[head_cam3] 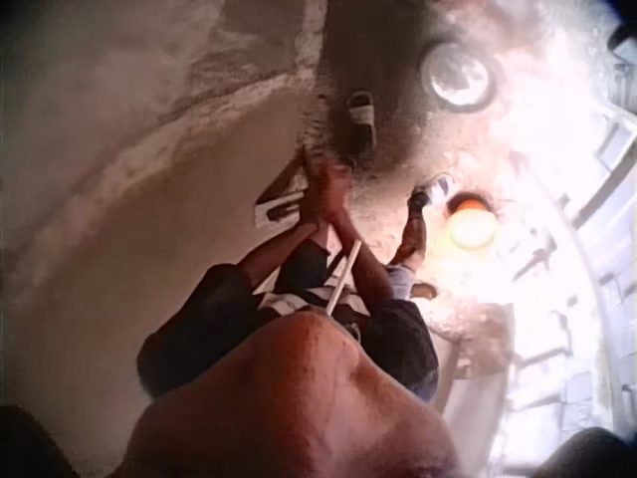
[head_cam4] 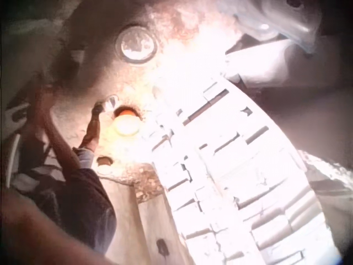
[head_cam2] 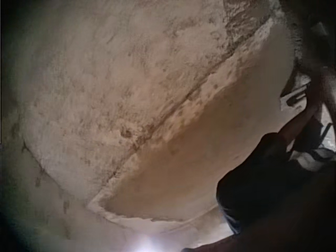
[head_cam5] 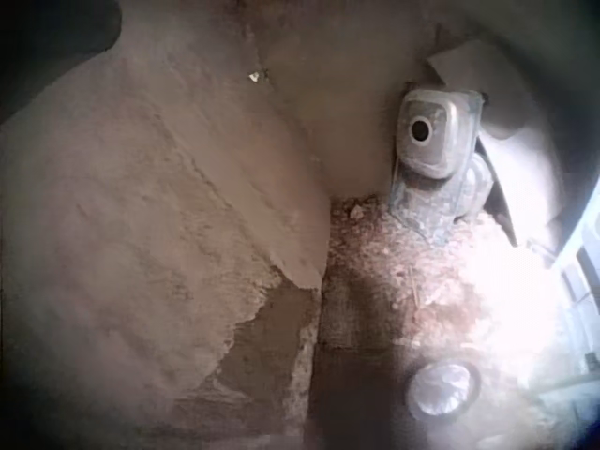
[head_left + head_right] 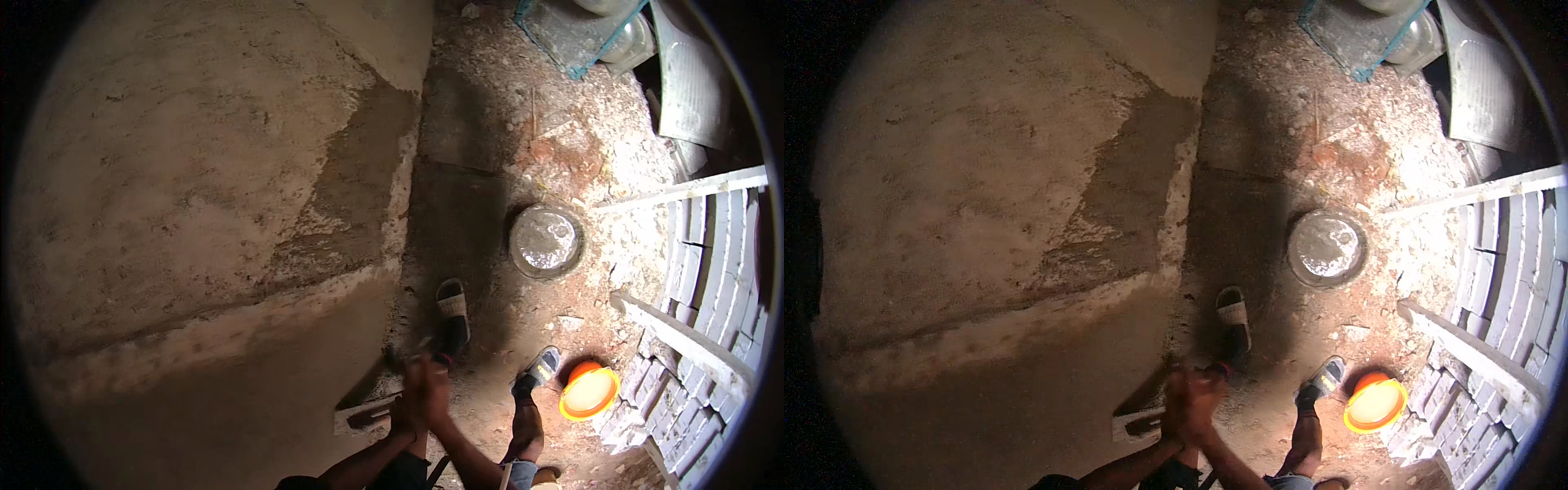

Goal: The person applies cement to a wall using a trowel. They scoop cement from a bucket and spread it onto the rough surface of the wall, repeating this process to cover an area.

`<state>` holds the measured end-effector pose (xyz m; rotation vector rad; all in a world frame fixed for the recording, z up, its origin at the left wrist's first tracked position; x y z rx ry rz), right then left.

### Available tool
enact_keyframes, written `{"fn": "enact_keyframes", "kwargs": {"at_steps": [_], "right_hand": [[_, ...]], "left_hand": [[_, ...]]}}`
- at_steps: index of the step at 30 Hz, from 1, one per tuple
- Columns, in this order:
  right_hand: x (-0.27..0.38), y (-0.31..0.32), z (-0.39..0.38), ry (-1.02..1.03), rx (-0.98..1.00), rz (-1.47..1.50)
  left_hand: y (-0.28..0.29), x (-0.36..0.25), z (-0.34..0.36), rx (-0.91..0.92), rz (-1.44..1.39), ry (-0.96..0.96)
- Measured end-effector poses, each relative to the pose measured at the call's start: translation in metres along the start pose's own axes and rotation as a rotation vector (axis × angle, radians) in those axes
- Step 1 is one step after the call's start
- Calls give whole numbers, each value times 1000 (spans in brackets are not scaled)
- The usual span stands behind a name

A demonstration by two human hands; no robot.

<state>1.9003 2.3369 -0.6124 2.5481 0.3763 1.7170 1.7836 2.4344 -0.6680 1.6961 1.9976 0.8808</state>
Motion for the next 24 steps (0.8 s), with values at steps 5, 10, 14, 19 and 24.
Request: {"fn": "enact_keyframes", "kwargs": {"at_steps": [5,10,14,19,24], "right_hand": [[-163,125,73,-84,-434,-86],[-295,249,166,-338,-414,-623],[-296,230,238,-235,-295,-390],[-332,159,225,-449,-251,418],[-337,166,226,-456,-254,788]], "left_hand": [[-21,18,-10,-113,27,-3],[-9,8,-8,-153,-74,-115],[-7,27,-9,-223,-65,-145],[5,30,-4,-198,-46,-159],[-18,20,-2,-285,-124,-131]]}}
Point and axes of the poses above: each hand's wrist, its own z-axis towards the middle knuckle, its own y-axis out of the back of the hand, x = y × z, the point moved 8 cm from there along z, towards the middle knuckle, and after that the axes turned 1 degree about -x, right-handed, at the moved point
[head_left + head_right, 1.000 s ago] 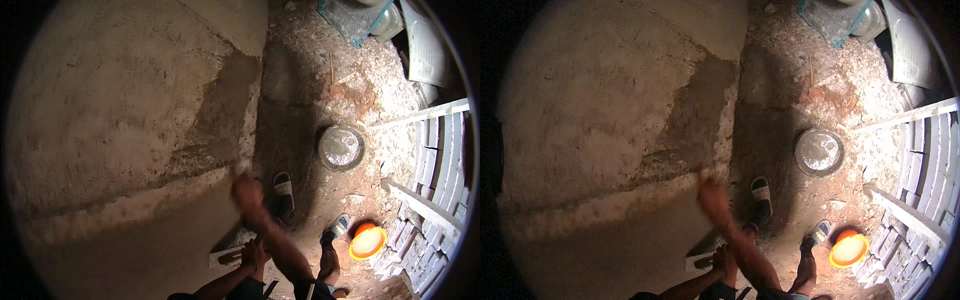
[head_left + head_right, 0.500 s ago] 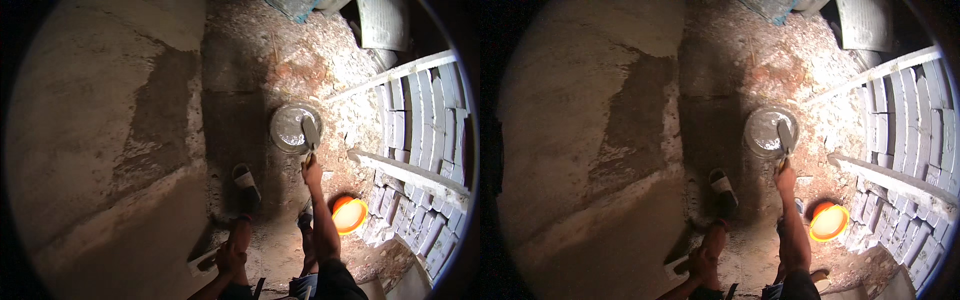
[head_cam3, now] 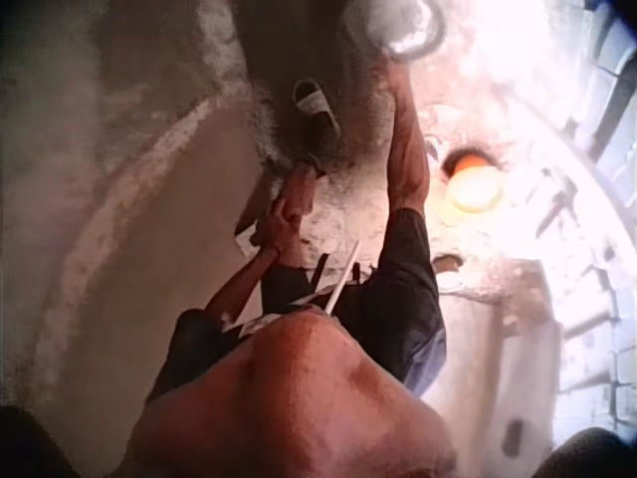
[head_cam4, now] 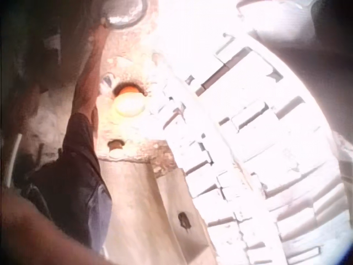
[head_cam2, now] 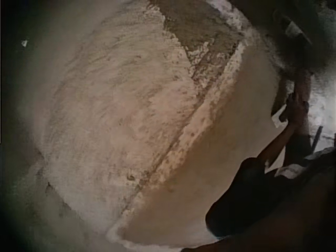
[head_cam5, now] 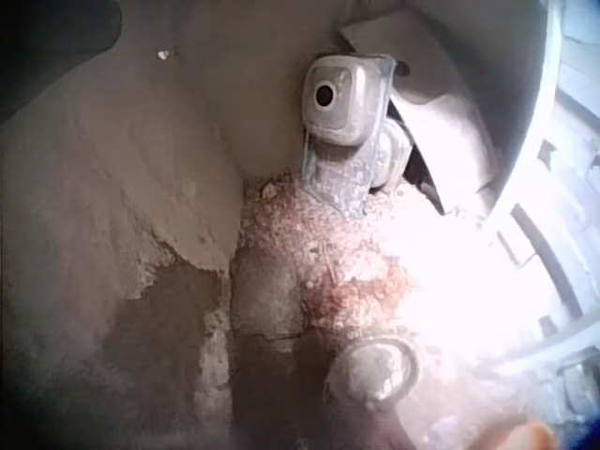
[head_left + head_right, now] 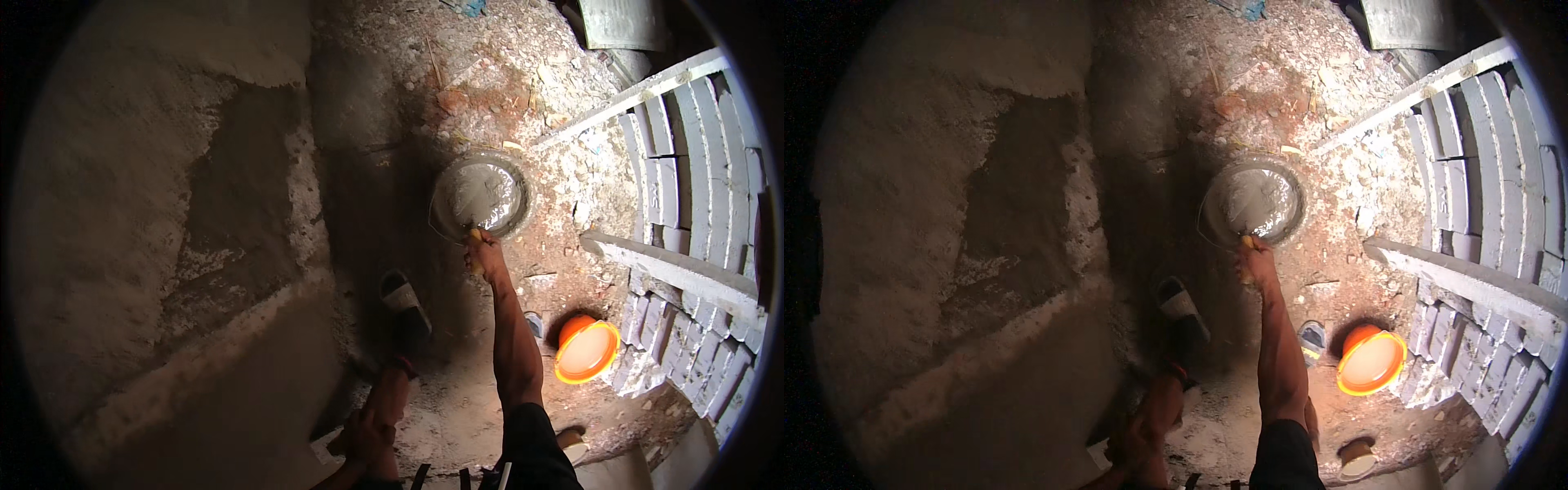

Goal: The person applies cement to a wall using a trowel. They scoop cement from a bucket and spread it onto the rough surface of the wall, repeating this process to cover an area.

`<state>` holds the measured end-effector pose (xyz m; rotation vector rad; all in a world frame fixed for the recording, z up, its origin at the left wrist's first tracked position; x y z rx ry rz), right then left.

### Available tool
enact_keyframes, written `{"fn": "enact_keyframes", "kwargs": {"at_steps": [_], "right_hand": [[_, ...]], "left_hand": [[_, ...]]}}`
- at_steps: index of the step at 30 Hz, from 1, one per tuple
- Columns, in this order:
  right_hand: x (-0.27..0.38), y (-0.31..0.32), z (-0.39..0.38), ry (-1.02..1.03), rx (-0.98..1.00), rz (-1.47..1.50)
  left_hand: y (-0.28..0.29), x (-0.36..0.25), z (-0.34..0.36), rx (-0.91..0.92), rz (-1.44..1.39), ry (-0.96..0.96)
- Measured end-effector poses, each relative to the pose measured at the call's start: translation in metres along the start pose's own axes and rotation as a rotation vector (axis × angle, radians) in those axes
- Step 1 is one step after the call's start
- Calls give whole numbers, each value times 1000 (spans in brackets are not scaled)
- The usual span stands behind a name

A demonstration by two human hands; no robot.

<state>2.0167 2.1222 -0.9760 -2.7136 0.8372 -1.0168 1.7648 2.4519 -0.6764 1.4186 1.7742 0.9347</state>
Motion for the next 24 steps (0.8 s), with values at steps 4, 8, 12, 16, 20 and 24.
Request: {"fn": "enact_keyframes", "kwargs": {"at_steps": [4,8,12,16,20,24], "right_hand": [[0,27,-40,-29,70,179],[18,15,-100,47,92,218],[103,-30,-178,225,21,160],[135,-40,-176,541,-364,-136],[153,-176,-168,617,-406,-375],[96,-346,-152,575,8,-1032]], "left_hand": [[7,-22,10,190,78,12],[10,-14,6,86,44,-83],[16,-2,12,260,41,82],[20,-32,22,316,161,138],[15,-14,11,246,228,191],[23,-42,12,308,145,189]]}}
Point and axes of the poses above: each hand's wrist, its own z-axis towards the middle knuckle, its own y-axis out of the back of the hand, x = y × z, the point moved 8 cm from there along z, towards the middle knuckle, and after that the axes turned 1 degree about -x, right-handed, at the moved point
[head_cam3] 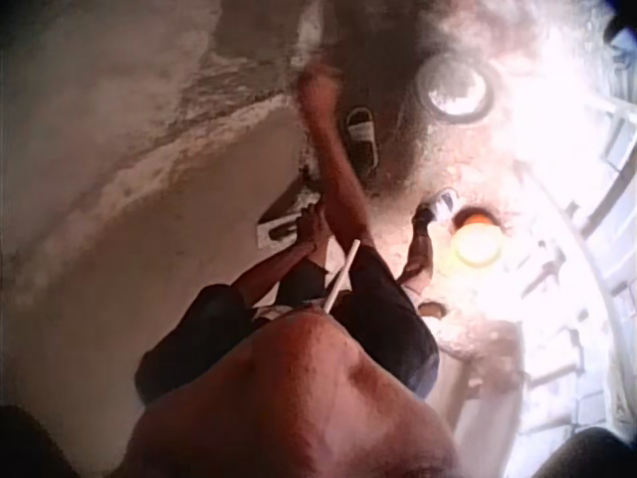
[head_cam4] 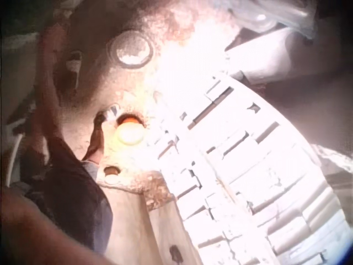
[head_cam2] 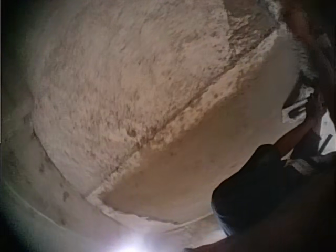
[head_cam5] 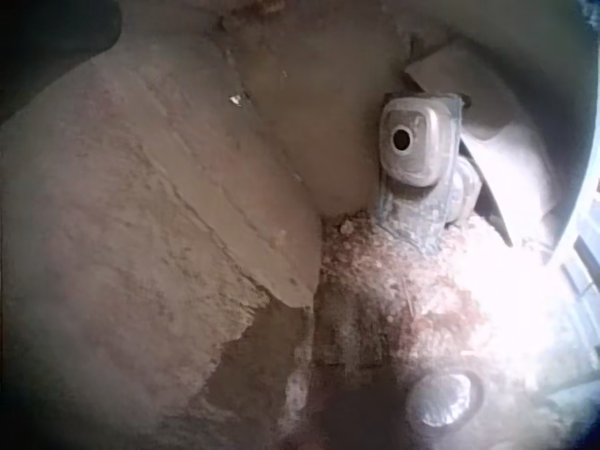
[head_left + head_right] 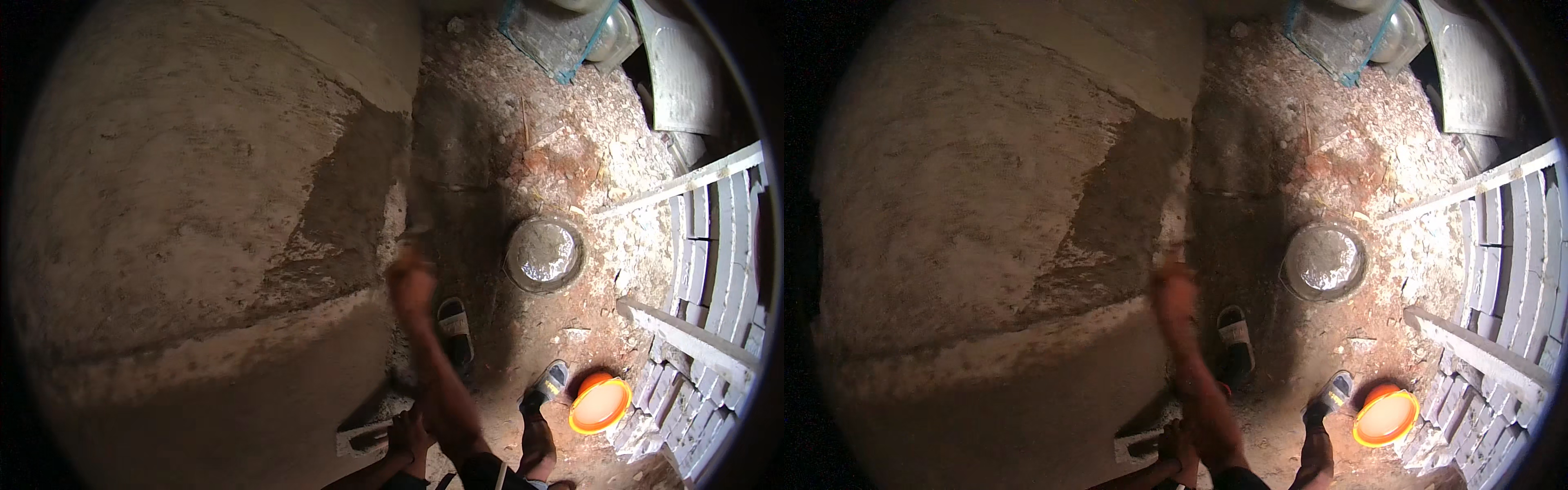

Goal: The person applies cement to a wall using a trowel. They scoop cement from a bucket and spread it onto the rough surface of the wall, repeating this process to cover an area.

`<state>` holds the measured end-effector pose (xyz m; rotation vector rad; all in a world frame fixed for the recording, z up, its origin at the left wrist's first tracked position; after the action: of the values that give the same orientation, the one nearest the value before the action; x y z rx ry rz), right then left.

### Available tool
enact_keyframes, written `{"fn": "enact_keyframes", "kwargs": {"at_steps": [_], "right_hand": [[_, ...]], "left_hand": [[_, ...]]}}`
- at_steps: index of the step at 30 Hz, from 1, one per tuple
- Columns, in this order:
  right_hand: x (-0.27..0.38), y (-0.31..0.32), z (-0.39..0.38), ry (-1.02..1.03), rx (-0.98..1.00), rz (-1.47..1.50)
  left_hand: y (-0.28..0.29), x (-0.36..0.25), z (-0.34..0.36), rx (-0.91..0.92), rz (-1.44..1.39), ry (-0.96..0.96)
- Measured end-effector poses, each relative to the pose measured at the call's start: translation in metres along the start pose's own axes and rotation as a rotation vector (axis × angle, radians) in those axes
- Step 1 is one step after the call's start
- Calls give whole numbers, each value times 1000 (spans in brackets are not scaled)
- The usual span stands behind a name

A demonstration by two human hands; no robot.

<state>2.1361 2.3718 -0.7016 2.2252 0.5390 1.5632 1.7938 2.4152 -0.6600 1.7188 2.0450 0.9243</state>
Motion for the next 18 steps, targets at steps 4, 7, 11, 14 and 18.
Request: {"fn": "enact_keyframes", "kwargs": {"at_steps": [4,7,11,14,18], "right_hand": [[157,22,-62,159,133,466],[173,89,-105,344,-114,673],[-19,118,-118,200,-215,802],[-171,129,-106,-125,-228,247],[-350,164,-56,-366,-300,-292]], "left_hand": [[-16,18,0,10,-15,1],[-25,37,-1,-8,-29,1],[-12,-1,2,-13,31,-52],[-25,27,-3,-87,94,-21],[-20,15,-4,-135,43,-127]]}}
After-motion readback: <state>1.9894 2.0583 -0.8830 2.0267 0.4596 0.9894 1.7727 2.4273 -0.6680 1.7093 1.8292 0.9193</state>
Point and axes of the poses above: each hand's wrist, its own z-axis towards the middle knuckle, its own y-axis out of the back of the hand, x = y × z, the point moved 8 cm from there along z, towards the middle knuckle, and after that the axes turned 1 degree about -x, right-handed, at the moved point
